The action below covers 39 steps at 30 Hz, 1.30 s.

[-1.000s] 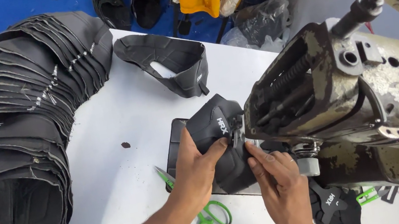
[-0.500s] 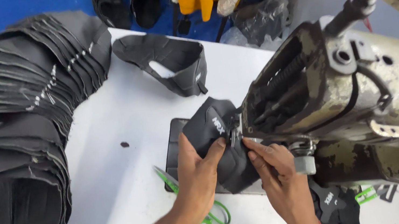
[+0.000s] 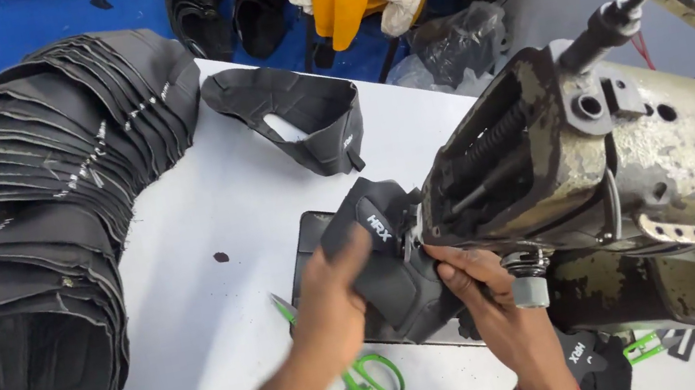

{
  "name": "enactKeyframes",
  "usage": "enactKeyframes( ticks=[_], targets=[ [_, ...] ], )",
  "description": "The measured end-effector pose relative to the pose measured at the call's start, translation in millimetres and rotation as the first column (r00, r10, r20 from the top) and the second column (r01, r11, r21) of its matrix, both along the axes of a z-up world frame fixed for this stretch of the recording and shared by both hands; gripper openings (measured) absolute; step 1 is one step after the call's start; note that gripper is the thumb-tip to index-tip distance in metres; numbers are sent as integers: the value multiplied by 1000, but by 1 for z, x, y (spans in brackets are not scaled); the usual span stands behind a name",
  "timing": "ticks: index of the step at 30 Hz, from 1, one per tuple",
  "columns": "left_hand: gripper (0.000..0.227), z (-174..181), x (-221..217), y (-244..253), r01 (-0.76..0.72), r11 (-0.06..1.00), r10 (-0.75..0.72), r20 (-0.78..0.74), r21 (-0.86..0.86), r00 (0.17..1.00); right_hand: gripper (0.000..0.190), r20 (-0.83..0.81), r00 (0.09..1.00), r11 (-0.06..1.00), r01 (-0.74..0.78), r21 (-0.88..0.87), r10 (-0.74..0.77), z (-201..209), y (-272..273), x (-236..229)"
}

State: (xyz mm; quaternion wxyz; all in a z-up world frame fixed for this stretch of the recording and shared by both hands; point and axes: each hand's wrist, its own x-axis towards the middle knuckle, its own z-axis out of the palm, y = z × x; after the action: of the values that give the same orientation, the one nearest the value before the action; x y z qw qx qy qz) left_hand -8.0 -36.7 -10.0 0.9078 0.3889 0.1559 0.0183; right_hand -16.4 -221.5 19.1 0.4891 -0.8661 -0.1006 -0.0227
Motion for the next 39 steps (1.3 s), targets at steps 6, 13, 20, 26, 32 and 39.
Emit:
enactKeyframes(
  ticks=[6,13,20,26,32,39],
  targets=[
    [40,-31,16,20,300,874,-374,-134,-383,918,25,103,995,999,-5,-47,10,-4,2,-12],
    [46,-110,-51,-10,160,982,-119,-339,97,933,52,486,867,888,138,-439,106,-18,21,-39],
    [36,-26,-42,-5,46,883,-123,-136,-466,983,55,541,820,811,182,-555,186,-14,23,-36],
    [43,-57,-66,-1,223,926,-240,-19,-304,970,49,551,817,819,194,-540,169,-10,24,-35],
    [25,25,-61,61,100,483,-352,89,870,932,49,541,831,827,209,-522,132,-14,26,-37],
    [54,39,46,84,275,338,-624,-5,900,781,51,524,848,829,236,-506,78,-16,28,-39]
  ],
)
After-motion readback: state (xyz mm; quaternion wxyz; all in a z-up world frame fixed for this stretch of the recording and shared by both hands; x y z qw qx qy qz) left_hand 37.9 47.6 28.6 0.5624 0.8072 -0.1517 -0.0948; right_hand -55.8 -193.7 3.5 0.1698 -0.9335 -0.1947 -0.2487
